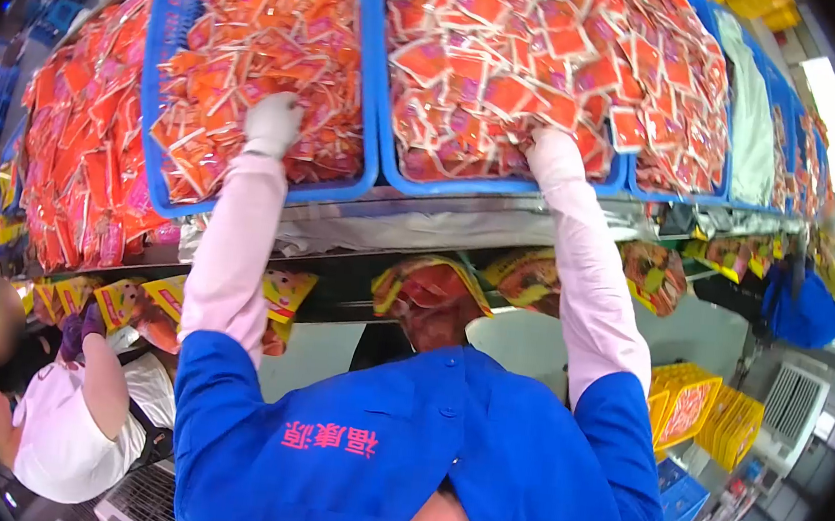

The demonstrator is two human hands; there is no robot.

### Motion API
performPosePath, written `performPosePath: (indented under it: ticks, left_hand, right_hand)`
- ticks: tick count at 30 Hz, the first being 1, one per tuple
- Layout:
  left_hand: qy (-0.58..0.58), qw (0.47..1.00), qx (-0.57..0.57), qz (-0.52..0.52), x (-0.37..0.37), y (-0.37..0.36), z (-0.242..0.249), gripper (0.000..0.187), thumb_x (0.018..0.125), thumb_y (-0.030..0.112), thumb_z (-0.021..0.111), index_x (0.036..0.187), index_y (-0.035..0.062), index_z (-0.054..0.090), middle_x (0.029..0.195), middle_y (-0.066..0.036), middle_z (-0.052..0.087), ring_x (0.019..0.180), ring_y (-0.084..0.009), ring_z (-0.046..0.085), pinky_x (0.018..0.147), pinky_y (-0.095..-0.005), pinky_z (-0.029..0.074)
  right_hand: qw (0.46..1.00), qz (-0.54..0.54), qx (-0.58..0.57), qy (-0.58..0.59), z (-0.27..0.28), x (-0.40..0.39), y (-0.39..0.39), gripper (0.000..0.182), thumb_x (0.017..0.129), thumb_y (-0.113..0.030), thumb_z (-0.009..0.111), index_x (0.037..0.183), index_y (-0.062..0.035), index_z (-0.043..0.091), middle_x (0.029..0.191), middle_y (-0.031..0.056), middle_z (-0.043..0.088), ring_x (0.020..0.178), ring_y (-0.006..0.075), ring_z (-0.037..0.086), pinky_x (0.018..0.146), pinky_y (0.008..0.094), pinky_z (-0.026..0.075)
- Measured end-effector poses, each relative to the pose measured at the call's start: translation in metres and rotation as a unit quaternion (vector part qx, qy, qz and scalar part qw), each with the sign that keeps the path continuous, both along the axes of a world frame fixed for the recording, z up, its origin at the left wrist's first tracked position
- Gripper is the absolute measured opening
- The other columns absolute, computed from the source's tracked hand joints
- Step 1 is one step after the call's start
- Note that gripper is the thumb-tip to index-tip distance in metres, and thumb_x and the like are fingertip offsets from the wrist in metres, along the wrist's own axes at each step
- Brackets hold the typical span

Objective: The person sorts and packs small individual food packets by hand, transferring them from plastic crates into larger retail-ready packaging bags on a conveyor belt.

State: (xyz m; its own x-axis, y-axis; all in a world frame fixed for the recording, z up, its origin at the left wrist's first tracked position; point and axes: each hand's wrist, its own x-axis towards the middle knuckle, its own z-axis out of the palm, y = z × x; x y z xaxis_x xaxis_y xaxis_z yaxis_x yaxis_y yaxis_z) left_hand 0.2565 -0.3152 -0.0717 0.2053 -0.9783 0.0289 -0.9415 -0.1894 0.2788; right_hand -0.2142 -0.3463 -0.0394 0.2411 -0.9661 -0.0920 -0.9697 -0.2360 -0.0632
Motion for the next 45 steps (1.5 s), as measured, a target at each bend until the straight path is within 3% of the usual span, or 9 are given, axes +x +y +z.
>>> performPosePath:
  ticks: [4,11,16,20,25,26,33,38,45]
  left_hand:
    - [0.302,0.951,-0.071,0.007,-0.031,0.064,0.083,0.025,0.087,0.004,0.053,0.107,0.0013,0.068,0.076,-0.007,0.065,0.07,-0.0091,0.058,0.064,-0.0277,0.049]
    - [0.387,0.821,-0.084,-0.411,-0.288,0.214,0.143,0.018,0.072,-0.003,0.067,0.086,0.0088,0.064,0.1,-0.008,0.07,0.097,-0.0278,0.067,0.084,-0.0393,0.055]
    - [0.117,0.903,-0.039,-0.411,-0.342,0.23,0.071,0.038,0.068,0.028,0.079,0.098,0.0085,0.066,0.091,-0.008,0.066,0.097,-0.0263,0.064,0.107,-0.0451,0.039]
    - [0.017,0.874,-0.082,-0.479,-0.307,0.232,0.074,0.005,0.071,0.014,0.064,0.072,0.0097,0.066,0.071,-0.007,0.06,0.086,-0.0243,0.063,0.108,-0.0471,0.04]
    - [0.045,0.876,-0.1,-0.47,-0.301,0.235,0.07,0.006,0.071,0.01,0.061,0.066,0.0117,0.063,0.063,-0.005,0.057,0.071,-0.0222,0.063,0.108,-0.0467,0.042]
    - [0.058,0.88,-0.086,-0.463,-0.292,0.237,0.07,0.006,0.071,0.009,0.06,0.066,0.0117,0.063,0.064,-0.005,0.057,0.074,-0.0224,0.063,0.109,-0.0469,0.041]
    - [0.155,0.951,-0.148,-0.223,-0.135,0.137,0.132,0.008,0.075,0.012,0.068,0.081,0.0069,0.069,0.079,-0.013,0.065,0.086,-0.0316,0.064,0.08,-0.0451,0.049]
    - [0.041,0.997,-0.052,-0.028,-0.034,0.002,0.016,0.046,0.089,0.044,0.064,0.111,0.0037,0.066,0.112,-0.02,0.069,0.106,-0.0389,0.065,0.091,-0.0515,0.05]
    - [0.083,0.995,-0.042,0.037,-0.035,0.032,0.029,0.025,0.09,0.026,0.059,0.109,0.0135,0.07,0.1,-0.017,0.071,0.098,-0.0402,0.066,0.082,-0.0481,0.052]
  right_hand:
    - [0.971,-0.057,0.035,-0.231,0.085,-0.03,0.042,0.026,0.089,-0.025,0.066,0.101,-0.0024,0.072,0.089,0.0175,0.074,0.081,0.0327,0.071,0.077,0.0408,0.055]
    - [0.784,-0.035,0.226,-0.577,0.144,-0.075,0.166,0.03,0.096,-0.031,0.064,0.104,-0.003,0.07,0.088,0.0012,0.072,0.08,0.0087,0.063,0.078,0.0283,0.051]
    - [0.952,0.132,0.176,-0.212,0.103,-0.076,0.203,0.018,0.092,-0.023,0.063,0.093,-0.0061,0.07,0.089,0.0197,0.072,0.078,0.0371,0.068,0.072,0.0435,0.055]
    - [0.91,0.147,0.367,0.122,0.084,-0.027,0.208,0.019,0.085,-0.018,0.062,0.095,-0.0088,0.075,0.096,0.0162,0.074,0.09,0.0296,0.073,0.075,0.0433,0.057]
    - [0.927,0.143,0.324,0.12,-0.114,0.023,0.207,0.027,0.091,-0.03,0.058,0.104,-0.0149,0.076,0.107,0.0101,0.074,0.099,0.0279,0.072,0.079,0.0425,0.057]
    - [0.929,-0.03,0.346,-0.125,-0.099,0.037,0.208,0.029,0.093,-0.031,0.055,0.108,-0.0172,0.075,0.111,0.0101,0.074,0.103,0.0278,0.071,0.084,0.0422,0.056]
    - [0.943,0.181,0.266,-0.079,0.12,0.038,0.123,0.028,0.085,-0.035,0.067,0.098,-0.0127,0.076,0.096,0.0148,0.073,0.092,0.0322,0.07,0.085,0.0432,0.055]
    - [0.984,-0.029,0.174,-0.022,0.032,0.013,0.002,0.059,0.077,-0.043,0.076,0.118,-0.0023,0.066,0.101,0.023,0.071,0.094,0.0359,0.071,0.084,0.0462,0.055]
    - [0.996,-0.048,0.026,-0.072,0.028,0.006,0.013,0.022,0.084,-0.018,0.061,0.099,-0.0063,0.071,0.092,0.021,0.071,0.091,0.0381,0.069,0.082,0.0472,0.055]
